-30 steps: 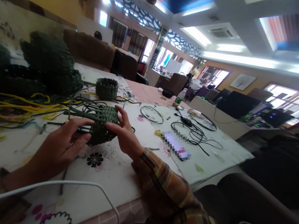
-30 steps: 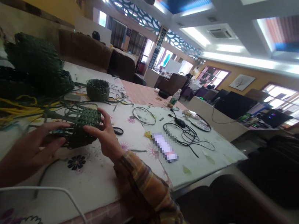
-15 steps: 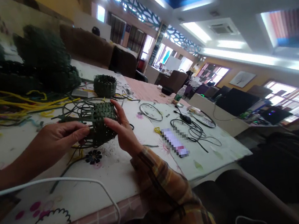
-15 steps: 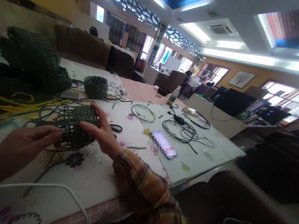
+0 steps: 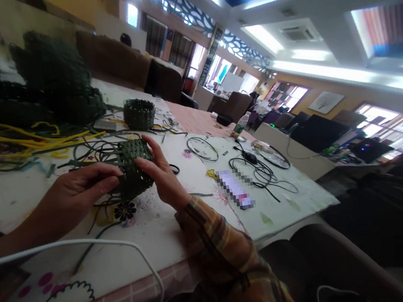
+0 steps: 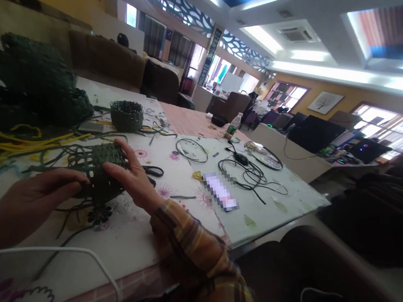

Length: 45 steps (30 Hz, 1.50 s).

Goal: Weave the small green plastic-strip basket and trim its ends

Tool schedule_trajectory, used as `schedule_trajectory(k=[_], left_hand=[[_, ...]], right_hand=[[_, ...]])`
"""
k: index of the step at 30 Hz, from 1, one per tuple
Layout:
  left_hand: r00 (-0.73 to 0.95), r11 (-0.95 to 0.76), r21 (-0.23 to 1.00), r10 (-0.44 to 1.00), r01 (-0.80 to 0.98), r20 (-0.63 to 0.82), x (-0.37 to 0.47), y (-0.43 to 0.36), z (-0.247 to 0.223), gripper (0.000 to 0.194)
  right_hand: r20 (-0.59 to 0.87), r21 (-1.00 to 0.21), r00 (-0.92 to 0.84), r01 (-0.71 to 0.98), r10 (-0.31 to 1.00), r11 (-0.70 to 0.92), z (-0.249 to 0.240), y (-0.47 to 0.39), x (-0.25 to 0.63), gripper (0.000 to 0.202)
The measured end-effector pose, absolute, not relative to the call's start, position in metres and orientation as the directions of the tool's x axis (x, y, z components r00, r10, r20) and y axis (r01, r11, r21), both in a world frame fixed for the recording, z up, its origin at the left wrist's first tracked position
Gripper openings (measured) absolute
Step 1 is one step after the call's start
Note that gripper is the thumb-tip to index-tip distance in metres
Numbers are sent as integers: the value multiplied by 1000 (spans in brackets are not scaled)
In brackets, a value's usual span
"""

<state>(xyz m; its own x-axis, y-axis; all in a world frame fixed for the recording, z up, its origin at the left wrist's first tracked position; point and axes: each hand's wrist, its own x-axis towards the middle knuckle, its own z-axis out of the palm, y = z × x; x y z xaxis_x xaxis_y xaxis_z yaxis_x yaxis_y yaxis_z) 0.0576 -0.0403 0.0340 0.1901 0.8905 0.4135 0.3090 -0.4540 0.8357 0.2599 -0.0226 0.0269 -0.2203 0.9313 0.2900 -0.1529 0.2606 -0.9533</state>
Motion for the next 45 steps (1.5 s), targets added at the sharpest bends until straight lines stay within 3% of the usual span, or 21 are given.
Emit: schedule_trajectory(k=[4,7,9,11,14,17,21,34,37,41,43,45], left_hand=[[151,-461,798,886,388,438,61,-43,36,33],[101,-405,814,910,417,401,60,-42,35,35],[74,-386,815,916,433,394,59,-40,32,37],[61,-375,810,918,452,391,58,-38,30,38],[59,-366,804,921,469,385,56,-37,27,40],[60,-394,801,908,450,414,55,-39,28,37],[62,-425,792,893,437,445,55,-40,30,33],[48,-444,784,880,434,472,50,-27,23,33],[27,-432,790,883,435,468,47,-23,22,34],[-16,-404,797,888,448,460,43,-17,20,35],[-25,-402,798,887,449,461,41,-14,19,36],[-36,-390,814,894,430,447,40,-12,20,37]], right_hand=[[343,-930,-235,51,910,363,24,-28,256,74],[487,-802,-179,295,855,519,29,-27,260,58],[523,-708,-174,456,835,539,34,-19,274,49],[452,-587,-143,696,880,415,39,-7,294,41],[134,-212,-141,963,981,168,38,9,321,40],[-9,-122,-197,973,980,194,26,16,328,43],[-12,-96,-236,967,972,234,11,17,319,52],[0,-223,-171,960,985,167,19,17,328,58],[-29,-274,-122,955,992,109,18,17,332,48],[-42,-445,-103,893,994,74,21,17,332,25],[-27,-568,-124,819,992,87,24,16,329,36],[16,-777,-189,615,982,131,28,14,325,47]])
